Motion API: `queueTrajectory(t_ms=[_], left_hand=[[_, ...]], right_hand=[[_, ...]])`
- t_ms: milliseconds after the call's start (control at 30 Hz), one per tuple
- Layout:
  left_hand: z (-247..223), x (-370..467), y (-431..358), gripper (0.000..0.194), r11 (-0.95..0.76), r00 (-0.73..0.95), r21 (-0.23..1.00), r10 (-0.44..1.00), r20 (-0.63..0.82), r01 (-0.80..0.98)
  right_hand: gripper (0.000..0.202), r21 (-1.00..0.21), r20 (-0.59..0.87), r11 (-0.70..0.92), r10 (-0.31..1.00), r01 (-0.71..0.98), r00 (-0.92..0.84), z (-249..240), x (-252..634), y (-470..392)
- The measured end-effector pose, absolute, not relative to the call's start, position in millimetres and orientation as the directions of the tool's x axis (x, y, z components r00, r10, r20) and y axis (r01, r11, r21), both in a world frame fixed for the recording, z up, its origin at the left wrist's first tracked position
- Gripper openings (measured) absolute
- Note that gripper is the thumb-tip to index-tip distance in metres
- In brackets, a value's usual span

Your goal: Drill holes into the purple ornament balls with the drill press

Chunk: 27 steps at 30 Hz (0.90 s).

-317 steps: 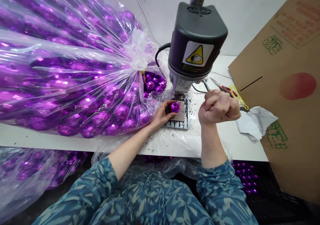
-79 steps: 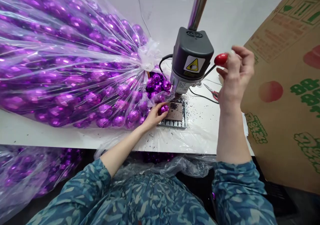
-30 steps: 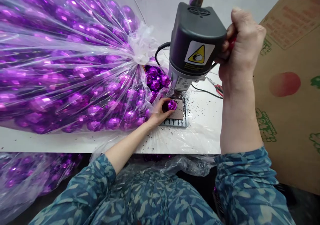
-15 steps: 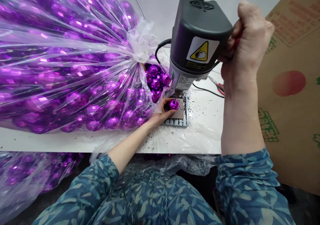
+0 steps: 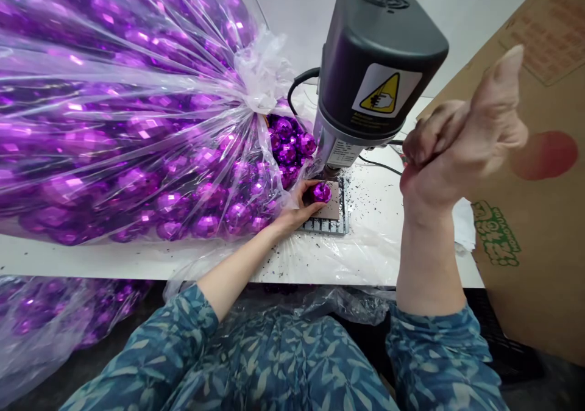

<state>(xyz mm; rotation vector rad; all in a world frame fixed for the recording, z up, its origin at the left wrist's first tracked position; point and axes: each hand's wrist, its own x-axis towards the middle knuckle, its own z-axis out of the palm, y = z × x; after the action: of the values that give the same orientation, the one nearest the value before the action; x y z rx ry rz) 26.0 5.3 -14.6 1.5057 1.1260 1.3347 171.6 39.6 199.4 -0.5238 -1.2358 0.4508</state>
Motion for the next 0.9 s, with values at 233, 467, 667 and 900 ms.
queueTrajectory(t_ms=[233, 467, 667, 900], left_hand=[[-19, 26, 7, 0.053, -0.298, 0.038, 0.945, 0.955, 0.296, 0.137], [-21, 25, 9, 0.056, -0.281, 0.045, 0.954, 0.960, 0.278, 0.102], [-17, 26, 8, 0.055, -0.259, 0.043, 0.961, 0.966, 0.256, 0.095], [-17, 27, 8, 0.054, -0.269, 0.035, 0.951, 0.963, 0.267, 0.153]], right_hand=[[0.073, -0.510, 0.816, 0.858, 0.461, 0.060, 0.348, 180, 166, 22], [0.070, -0.427, 0.863, 0.904, 0.394, 0.039, 0.315, 164, 172, 22], [0.067, -0.363, 0.881, 0.932, 0.344, -0.004, 0.326, 156, 170, 22], [0.064, -0.272, 0.912, 0.962, 0.258, 0.000, 0.319, 141, 174, 26]])
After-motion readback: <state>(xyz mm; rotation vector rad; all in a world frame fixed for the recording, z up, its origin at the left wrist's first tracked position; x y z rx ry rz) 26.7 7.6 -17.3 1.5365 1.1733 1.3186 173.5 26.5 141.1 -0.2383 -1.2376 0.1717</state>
